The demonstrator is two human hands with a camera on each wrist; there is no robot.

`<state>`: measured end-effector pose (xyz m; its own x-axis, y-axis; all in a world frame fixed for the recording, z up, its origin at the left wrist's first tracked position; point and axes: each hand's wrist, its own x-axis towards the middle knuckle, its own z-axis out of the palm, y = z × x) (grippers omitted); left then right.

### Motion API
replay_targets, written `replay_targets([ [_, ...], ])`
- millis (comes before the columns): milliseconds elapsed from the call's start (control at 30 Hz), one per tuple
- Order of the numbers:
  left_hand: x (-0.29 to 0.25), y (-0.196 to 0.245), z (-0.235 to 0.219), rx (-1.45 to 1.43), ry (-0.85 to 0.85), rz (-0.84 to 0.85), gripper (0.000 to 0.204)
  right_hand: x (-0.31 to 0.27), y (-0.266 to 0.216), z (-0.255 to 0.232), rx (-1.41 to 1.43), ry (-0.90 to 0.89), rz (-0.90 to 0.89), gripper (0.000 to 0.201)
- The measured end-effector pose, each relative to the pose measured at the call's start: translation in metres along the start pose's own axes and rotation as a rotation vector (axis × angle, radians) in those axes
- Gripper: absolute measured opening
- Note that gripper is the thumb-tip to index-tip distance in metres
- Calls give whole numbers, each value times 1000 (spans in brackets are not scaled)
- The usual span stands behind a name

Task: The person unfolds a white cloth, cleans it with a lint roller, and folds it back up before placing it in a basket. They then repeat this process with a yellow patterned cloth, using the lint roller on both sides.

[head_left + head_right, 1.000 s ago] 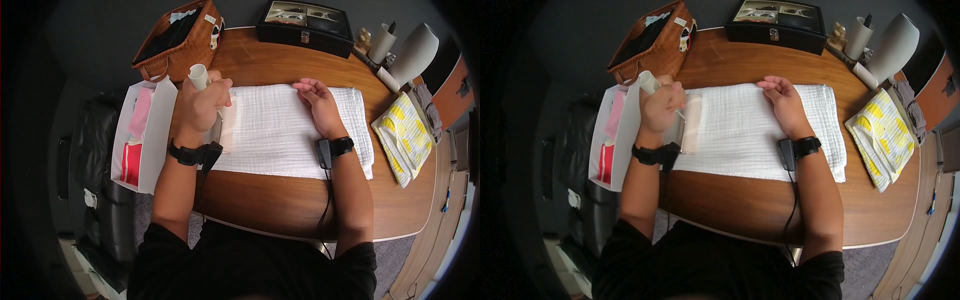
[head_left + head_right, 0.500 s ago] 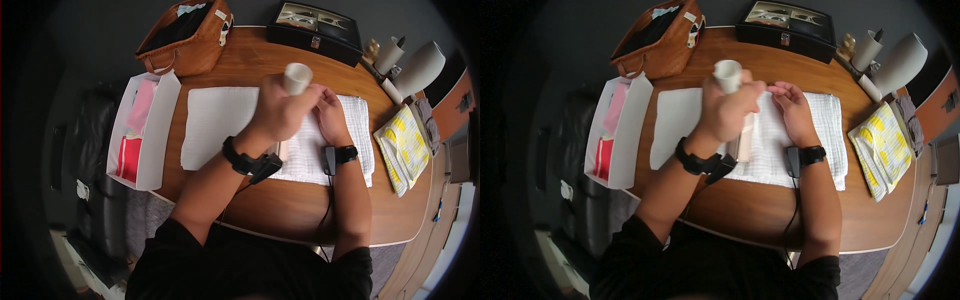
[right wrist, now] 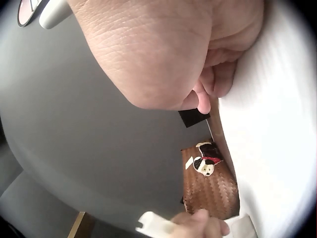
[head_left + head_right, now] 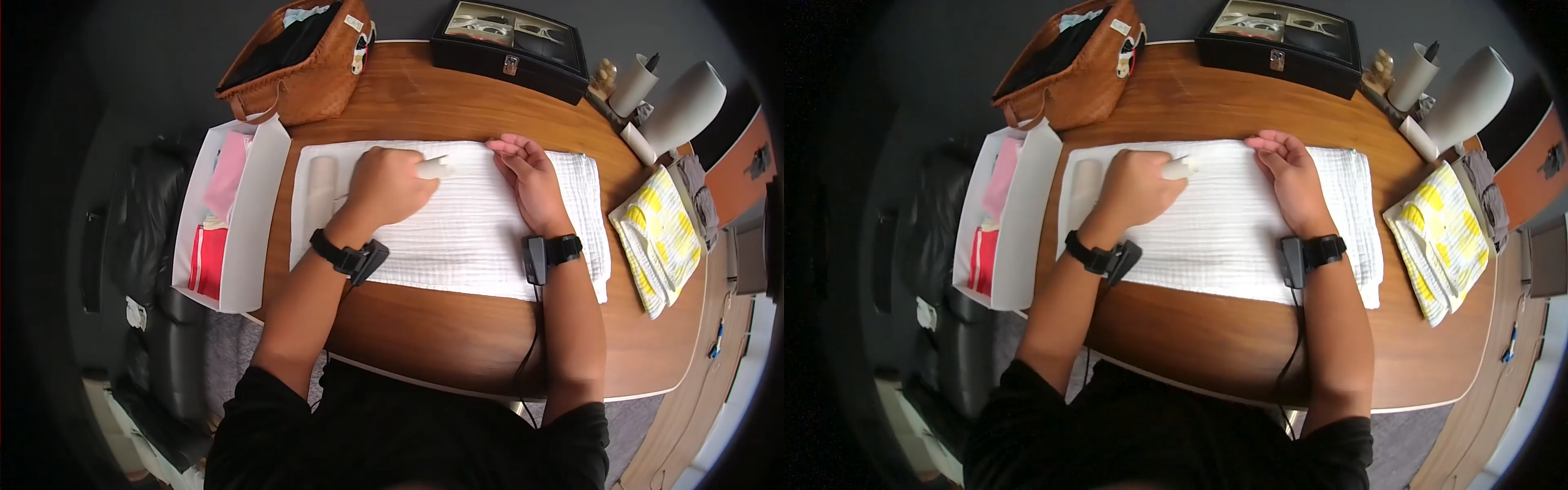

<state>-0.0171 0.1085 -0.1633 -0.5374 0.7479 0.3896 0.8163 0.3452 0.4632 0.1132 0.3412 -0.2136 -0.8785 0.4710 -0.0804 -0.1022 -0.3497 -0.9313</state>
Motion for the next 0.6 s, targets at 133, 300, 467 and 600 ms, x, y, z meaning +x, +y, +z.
replay_targets([
  [133,-2,8,-22,-107,-9,-170,18,1,-1,1,-15,13,8,32],
  [300,4,20,-8,-171,82,-11,18,2,2,-1,-10,8,3,32],
  [467,-2,52,45,58,-87,7,26,1,2,-4,-24,-40,-29,32],
  [600,4,60,57,-12,-70,30,26,1,1,-11,14,-263,-44,38],
])
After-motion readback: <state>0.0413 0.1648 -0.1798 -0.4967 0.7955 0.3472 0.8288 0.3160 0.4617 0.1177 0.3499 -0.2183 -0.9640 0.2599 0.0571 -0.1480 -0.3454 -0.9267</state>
